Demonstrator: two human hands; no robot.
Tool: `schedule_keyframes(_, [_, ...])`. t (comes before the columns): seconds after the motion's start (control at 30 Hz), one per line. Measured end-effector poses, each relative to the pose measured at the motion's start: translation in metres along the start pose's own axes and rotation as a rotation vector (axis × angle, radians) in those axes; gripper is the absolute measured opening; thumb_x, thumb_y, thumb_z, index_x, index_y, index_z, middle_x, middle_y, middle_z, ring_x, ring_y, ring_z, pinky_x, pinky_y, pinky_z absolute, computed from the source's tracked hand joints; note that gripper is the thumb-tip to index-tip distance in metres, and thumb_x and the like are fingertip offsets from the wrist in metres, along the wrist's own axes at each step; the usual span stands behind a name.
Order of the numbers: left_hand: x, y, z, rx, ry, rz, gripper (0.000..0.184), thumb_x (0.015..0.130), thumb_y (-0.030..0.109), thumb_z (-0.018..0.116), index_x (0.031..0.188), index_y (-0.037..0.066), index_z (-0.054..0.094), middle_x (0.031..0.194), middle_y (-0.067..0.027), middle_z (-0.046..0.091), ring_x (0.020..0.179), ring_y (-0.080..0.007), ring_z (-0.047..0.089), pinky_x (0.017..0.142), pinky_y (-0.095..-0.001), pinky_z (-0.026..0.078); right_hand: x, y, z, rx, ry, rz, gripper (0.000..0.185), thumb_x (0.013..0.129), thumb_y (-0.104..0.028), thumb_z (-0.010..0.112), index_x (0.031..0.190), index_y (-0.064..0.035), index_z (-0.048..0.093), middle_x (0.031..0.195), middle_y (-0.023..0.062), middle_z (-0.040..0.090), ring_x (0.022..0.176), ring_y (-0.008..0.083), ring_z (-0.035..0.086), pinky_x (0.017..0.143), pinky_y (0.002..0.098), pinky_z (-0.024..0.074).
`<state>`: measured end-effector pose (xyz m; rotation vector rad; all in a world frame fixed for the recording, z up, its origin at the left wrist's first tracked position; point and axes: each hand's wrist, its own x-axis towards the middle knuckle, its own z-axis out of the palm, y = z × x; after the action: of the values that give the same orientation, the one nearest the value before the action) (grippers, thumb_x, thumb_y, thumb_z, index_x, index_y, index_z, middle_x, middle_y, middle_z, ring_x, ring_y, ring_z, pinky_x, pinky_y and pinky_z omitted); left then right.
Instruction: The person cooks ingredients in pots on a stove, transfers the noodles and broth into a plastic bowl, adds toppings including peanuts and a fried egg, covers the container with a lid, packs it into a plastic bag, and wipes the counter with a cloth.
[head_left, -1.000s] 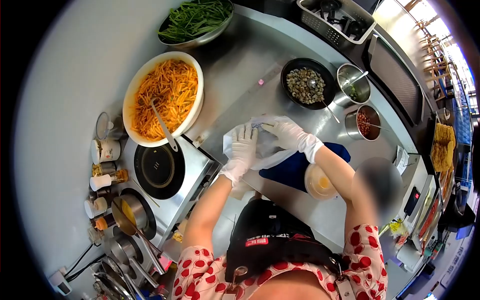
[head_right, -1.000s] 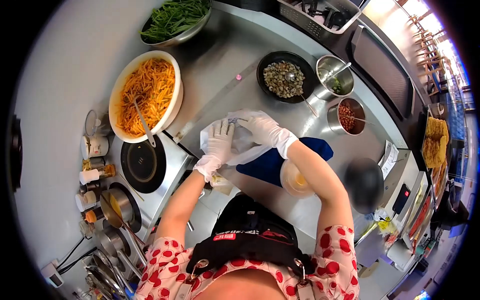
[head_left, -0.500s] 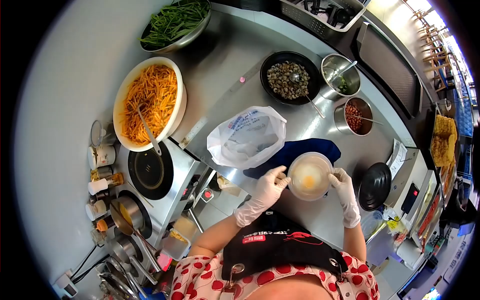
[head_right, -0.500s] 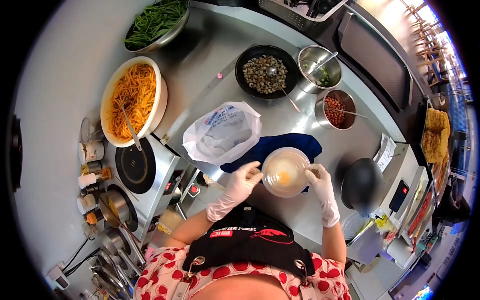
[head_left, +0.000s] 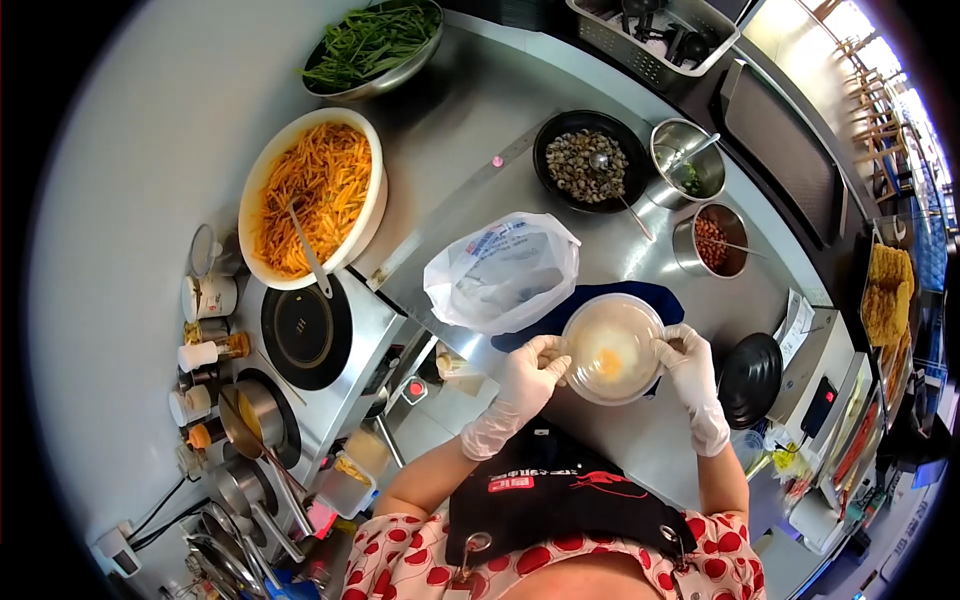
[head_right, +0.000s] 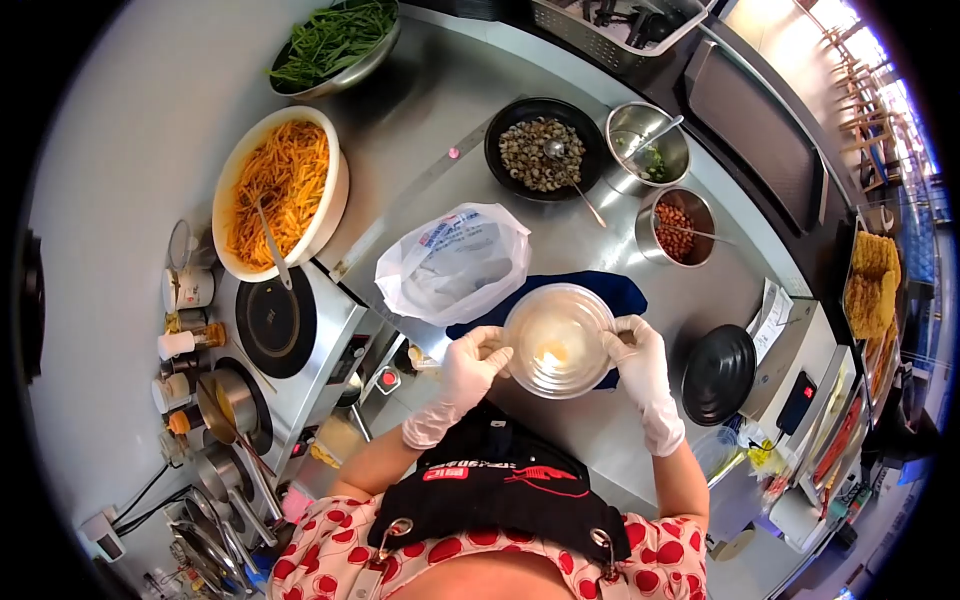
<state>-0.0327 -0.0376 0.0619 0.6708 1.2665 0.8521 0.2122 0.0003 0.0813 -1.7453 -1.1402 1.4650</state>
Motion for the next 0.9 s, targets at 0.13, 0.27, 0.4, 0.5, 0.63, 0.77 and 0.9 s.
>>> schedule_keyframes(0.13, [-0.015, 0.047, -0.031, 0.054, 0.043, 0.046, 0.025, 0.086, 0.001, 0.062, 0.109, -0.006, 0.056, 0.081, -0.0079, 0.064, 0.065, -0.0137, 0.061, 0.060, -0.0242, 0.051, 0.007, -0.058, 0.025, -0.085, -0.093, -0.091, 0.011, 0.084, -0.005, 0.063, 0.090, 0.0033, 0.060, 0.069, 0.0043, 0.061, 0.056, 0.0082, 0.055, 0.053, 0.0228, 0.0456])
schedule_keyframes(0.27, [-0.019, 0.086, -0.063, 0.085, 0.178, 0.160, 0.019, 0.085, -0.001, 0.063, 0.103, -0.006, 0.060, 0.081, -0.0090, 0.064, 0.066, -0.0136, 0.062, 0.058, -0.0249, 0.053, 0.025, -0.103, 0.063, -0.098, -0.146, -0.165, 0.015, 0.084, -0.009, 0.065, 0.089, 0.0044, 0.061, 0.068, 0.0053, 0.061, 0.054, 0.0091, 0.055, 0.053, 0.0225, 0.0455])
schedule_keyframes(0.4, [0.007, 0.082, -0.105, 0.221, 0.254, 0.290, 0.020, 0.084, 0.004, 0.066, 0.101, -0.005, 0.062, 0.079, -0.0064, 0.065, 0.068, -0.0098, 0.059, 0.059, -0.0238, 0.051, 0.057, -0.109, 0.102, -0.048, -0.187, -0.192, 0.017, 0.082, -0.011, 0.067, 0.088, 0.0037, 0.062, 0.073, 0.0067, 0.062, 0.058, 0.0100, 0.056, 0.056, 0.0230, 0.0464])
schedule_keyframes(0.5, [0.028, 0.072, -0.124, 0.102, 0.231, 0.216, 0.021, 0.084, 0.004, 0.066, 0.102, -0.006, 0.061, 0.082, -0.0076, 0.065, 0.068, -0.0108, 0.060, 0.057, -0.0231, 0.051, 0.087, -0.090, 0.123, -0.098, -0.170, -0.225, 0.017, 0.079, -0.012, 0.067, 0.085, 0.0033, 0.063, 0.073, 0.0062, 0.063, 0.063, 0.0105, 0.056, 0.058, 0.0244, 0.0462])
schedule_keyframes(0.63, [0.055, 0.039, -0.138, 0.117, 0.260, 0.149, 0.022, 0.084, 0.004, 0.065, 0.103, -0.006, 0.060, 0.082, -0.0081, 0.064, 0.067, -0.0123, 0.061, 0.056, -0.0230, 0.052, 0.115, -0.054, 0.139, -0.151, -0.150, -0.219, 0.019, 0.076, -0.012, 0.068, 0.085, 0.0047, 0.065, 0.072, 0.0074, 0.063, 0.064, 0.0129, 0.057, 0.059, 0.0275, 0.0468])
schedule_keyframes(0.77, [0.068, 0.019, -0.140, 0.081, 0.232, 0.102, 0.025, 0.083, 0.006, 0.067, 0.103, -0.006, 0.060, 0.082, -0.0103, 0.064, 0.067, -0.0158, 0.062, 0.057, -0.0265, 0.052, 0.128, -0.026, 0.148, -0.203, -0.116, -0.213, 0.022, 0.077, -0.015, 0.068, 0.087, 0.0048, 0.066, 0.072, 0.0131, 0.065, 0.062, 0.0182, 0.061, 0.060, 0.0313, 0.0487])
schedule_keyframes(0.9, [0.063, 0.012, -0.145, 0.658, 0.445, 0.339, 0.038, 0.077, 0.016, 0.074, 0.105, -0.005, 0.059, 0.087, -0.0165, 0.063, 0.073, -0.0253, 0.063, 0.064, -0.0337, 0.052, 0.117, -0.028, 0.138, -0.286, 0.163, -0.460, 0.023, 0.077, -0.021, 0.070, 0.080, 0.0008, 0.065, 0.070, 0.0136, 0.064, 0.063, 0.0277, 0.063, 0.062, 0.0344, 0.0496])
